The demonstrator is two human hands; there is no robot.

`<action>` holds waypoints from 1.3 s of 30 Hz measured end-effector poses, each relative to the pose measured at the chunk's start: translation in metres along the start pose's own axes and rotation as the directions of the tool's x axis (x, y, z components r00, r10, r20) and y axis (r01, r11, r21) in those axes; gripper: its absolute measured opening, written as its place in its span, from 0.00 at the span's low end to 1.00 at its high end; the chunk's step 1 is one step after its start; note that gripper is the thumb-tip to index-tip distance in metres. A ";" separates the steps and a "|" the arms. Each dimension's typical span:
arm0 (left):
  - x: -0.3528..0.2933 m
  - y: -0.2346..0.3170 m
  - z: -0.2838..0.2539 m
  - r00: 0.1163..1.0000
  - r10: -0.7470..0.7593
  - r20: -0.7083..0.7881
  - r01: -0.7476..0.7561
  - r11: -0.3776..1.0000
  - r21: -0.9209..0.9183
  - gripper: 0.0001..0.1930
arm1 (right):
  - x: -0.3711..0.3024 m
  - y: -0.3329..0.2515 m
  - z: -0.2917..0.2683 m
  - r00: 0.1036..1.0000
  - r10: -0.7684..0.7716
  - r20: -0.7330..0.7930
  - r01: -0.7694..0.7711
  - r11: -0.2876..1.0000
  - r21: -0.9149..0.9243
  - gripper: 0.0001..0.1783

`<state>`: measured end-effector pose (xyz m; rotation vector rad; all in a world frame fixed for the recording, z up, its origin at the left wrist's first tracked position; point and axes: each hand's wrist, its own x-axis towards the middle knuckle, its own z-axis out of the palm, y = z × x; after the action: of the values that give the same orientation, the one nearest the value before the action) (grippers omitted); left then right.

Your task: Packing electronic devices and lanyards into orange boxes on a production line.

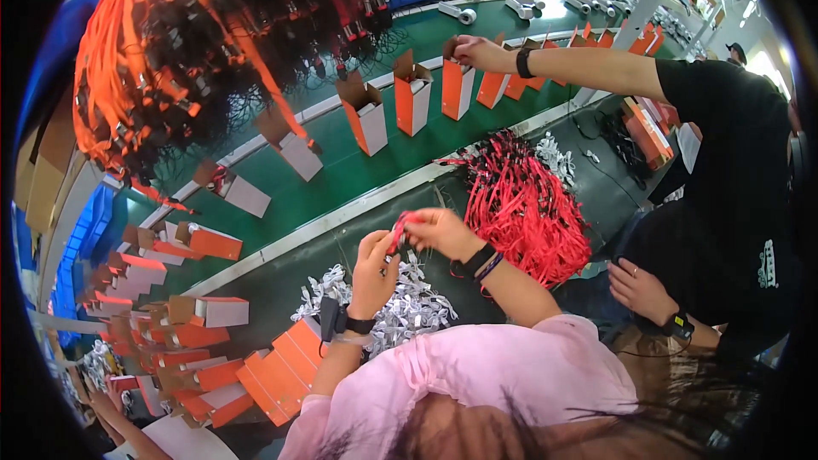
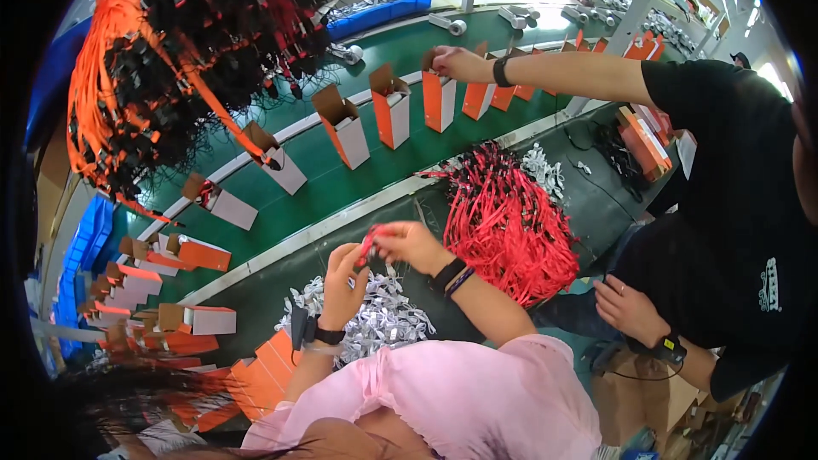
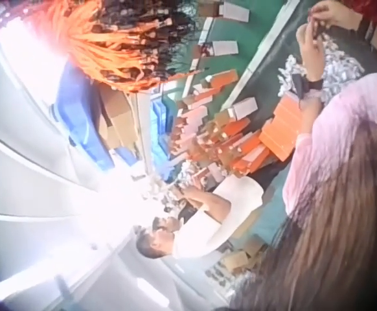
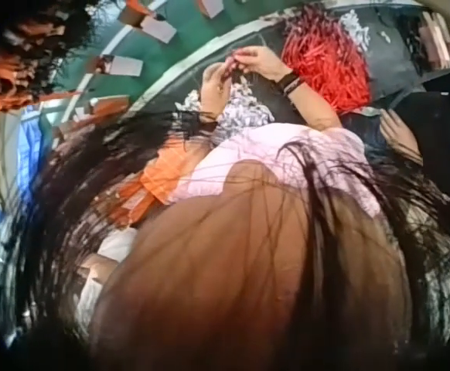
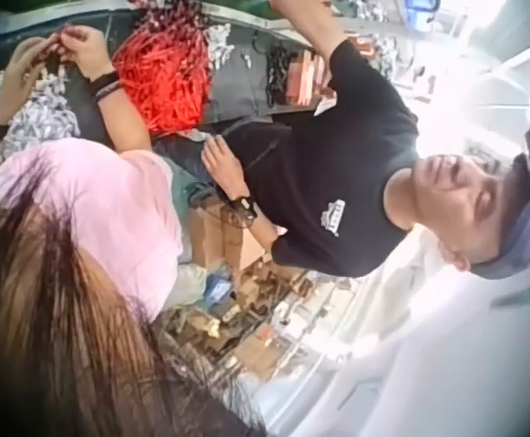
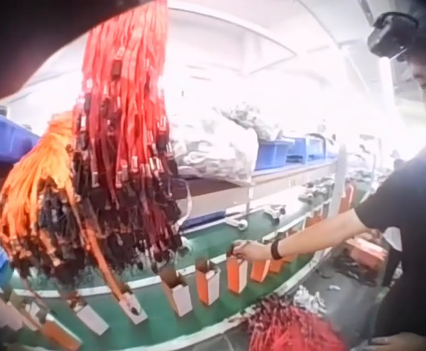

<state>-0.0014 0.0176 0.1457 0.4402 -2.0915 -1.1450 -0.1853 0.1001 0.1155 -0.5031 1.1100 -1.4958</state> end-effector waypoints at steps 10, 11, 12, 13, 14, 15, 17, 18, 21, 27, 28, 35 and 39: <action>-0.055 -0.046 -0.021 0.921 -0.390 -0.018 0.385 0.916 -0.113 0.11 | 0.032 -0.090 -0.070 0.981 -0.185 -0.055 0.178 0.977 -0.115 0.10; -0.059 -0.049 -0.021 0.910 -0.413 -0.036 0.404 0.904 -0.142 0.10 | 0.033 -0.089 -0.077 0.987 -0.147 -0.068 0.133 0.974 -0.182 0.10; -0.064 -0.051 -0.021 0.898 -0.436 -0.053 0.422 0.890 -0.171 0.10 | 0.033 -0.088 -0.085 0.990 -0.111 -0.084 0.087 0.965 -0.248 0.10; -0.067 -0.051 -0.023 0.874 -0.486 -0.030 0.476 0.866 -0.152 0.08 | 0.034 -0.087 -0.092 0.988 -0.106 -0.109 0.077 0.967 -0.241 0.11; -0.072 -0.053 -0.022 0.873 -0.487 -0.031 0.477 0.865 -0.156 0.08 | 0.035 -0.086 -0.099 0.989 -0.104 -0.110 0.074 0.967 -0.244 0.11; -0.077 -0.056 -0.021 0.867 -0.498 -0.032 0.486 0.857 -0.172 0.08 | 0.036 -0.087 -0.107 0.982 -0.117 -0.146 0.077 0.963 -0.258 0.11; -0.082 -0.057 -0.019 0.858 -0.513 -0.030 0.501 0.848 -0.175 0.07 | 0.038 -0.090 -0.119 0.971 -0.123 -0.203 0.064 0.959 -0.275 0.11; -0.083 -0.059 -0.018 0.855 -0.518 -0.030 0.506 0.844 -0.177 0.07 | 0.038 -0.092 -0.122 0.972 -0.117 -0.203 0.058 0.959 -0.276 0.11; -0.084 -0.065 -0.013 0.851 -0.525 -0.001 0.514 0.833 -0.206 0.07 | 0.037 -0.102 -0.129 0.960 -0.136 -0.245 0.075 0.967 -0.242 0.12; -0.084 -0.067 -0.010 0.836 -0.548 0.036 0.539 0.806 -0.244 0.07 | 0.045 -0.095 -0.136 0.964 -0.110 -0.242 0.047 0.966 -0.252 0.12; -0.083 -0.067 -0.009 0.837 -0.546 0.041 0.539 0.806 -0.245 0.07 | 0.047 -0.094 -0.137 0.971 -0.095 -0.221 0.034 0.964 -0.263 0.12; -0.085 -0.069 -0.009 0.843 -0.536 0.049 0.531 0.811 -0.246 0.07 | 0.046 -0.090 -0.132 0.971 -0.084 -0.224 0.028 0.970 -0.241 0.10; -0.090 -0.075 -0.009 0.836 -0.545 0.068 0.542 0.799 -0.261 0.07 | 0.044 -0.085 -0.134 0.969 -0.067 -0.238 0.008 0.970 -0.244 0.10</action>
<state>0.0651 0.0243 0.0489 0.9536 -1.8000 -1.7268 -0.3497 0.0992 0.1138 -0.5174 1.4961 -1.4919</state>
